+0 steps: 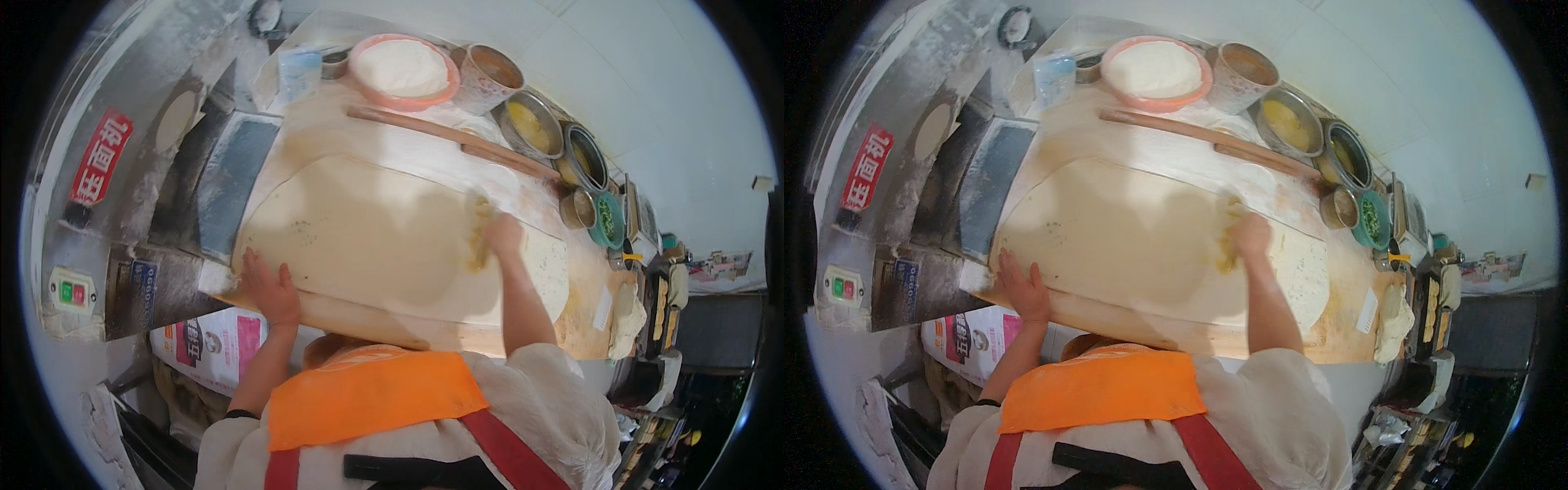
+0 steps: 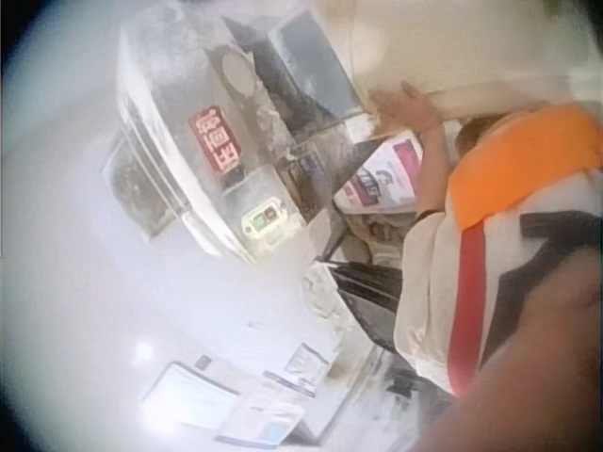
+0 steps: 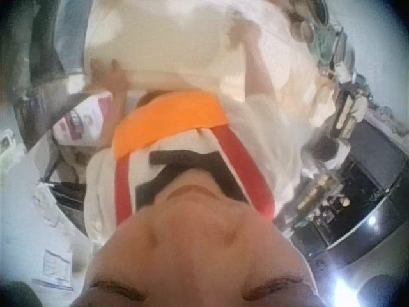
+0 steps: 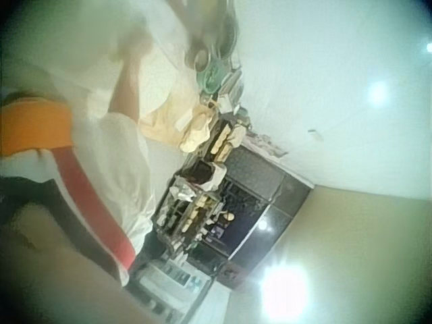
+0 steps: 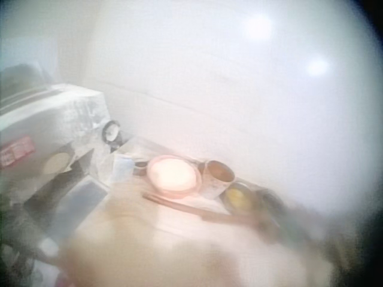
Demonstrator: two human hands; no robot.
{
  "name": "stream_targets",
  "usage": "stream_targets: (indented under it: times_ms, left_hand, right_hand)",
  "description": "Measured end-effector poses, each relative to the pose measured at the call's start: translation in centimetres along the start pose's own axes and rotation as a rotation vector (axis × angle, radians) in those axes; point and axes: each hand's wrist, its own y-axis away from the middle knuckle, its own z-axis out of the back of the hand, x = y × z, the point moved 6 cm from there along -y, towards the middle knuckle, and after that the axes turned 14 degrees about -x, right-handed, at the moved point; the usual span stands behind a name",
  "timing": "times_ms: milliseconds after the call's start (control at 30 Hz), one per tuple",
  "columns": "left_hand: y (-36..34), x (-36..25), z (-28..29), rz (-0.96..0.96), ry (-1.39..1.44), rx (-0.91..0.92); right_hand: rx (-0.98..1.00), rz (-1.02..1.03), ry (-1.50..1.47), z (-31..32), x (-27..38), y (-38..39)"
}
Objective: The person uses a dough sheet machine to flatten dough, applies oil and chopped green onions to the surface, folds the dough, and flattens it with a rolling pin on a wooden board.
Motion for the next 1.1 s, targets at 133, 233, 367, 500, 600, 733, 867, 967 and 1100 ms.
stream_targets:
  times_ms: [133,233,367,500,600,733,867,967,1100]
  left_hand:
    - [0.0,0.3,0.1,0.005,0.033,-0.017]
    - [0.0,0.1,-0.1,0.026,0.053,-0.001]
    - [0.0,-0.1,-0.3,0.061,0.034,0.038]
    - [0.2,1.1,-0.6,0.093,-0.013,0.017]
    - [0.7,1.4,-1.3,0.084,-0.077,0.014]
    - [0.5,1.7,-1.3,0.012,-0.123,-0.029]
    - [0.2,1.8,-2.1,-0.077,-0.16,-0.082]
    - [0.5,1.6,-2.1,-0.078,-0.191,-0.06]
    - [0.3,2.3,-1.7,-0.047,-0.195,-0.109]
  right_hand:
    - [-0.097,0.458,-0.305,0.6,20.2,4.5]
    - [-0.168,0.755,-0.479,-0.3,31.9,8.5]
    - [-0.15,1.205,-0.637,-0.4,37.8,17.1]
    - [-0.09,1.416,-0.608,1.7,30.4,18.0]
    - [-0.065,1.395,-0.449,0.3,20.9,11.8]
    - [-0.202,1.277,-0.269,-1.7,2.4,2.7]
    - [-0.244,0.767,-0.301,-1.8,-19.0,-2.4]
    - [-0.279,0.347,-0.27,-1.9,-26.6,0.9]
    - [-0.26,0.07,-0.089,-3.2,-22.4,11.4]
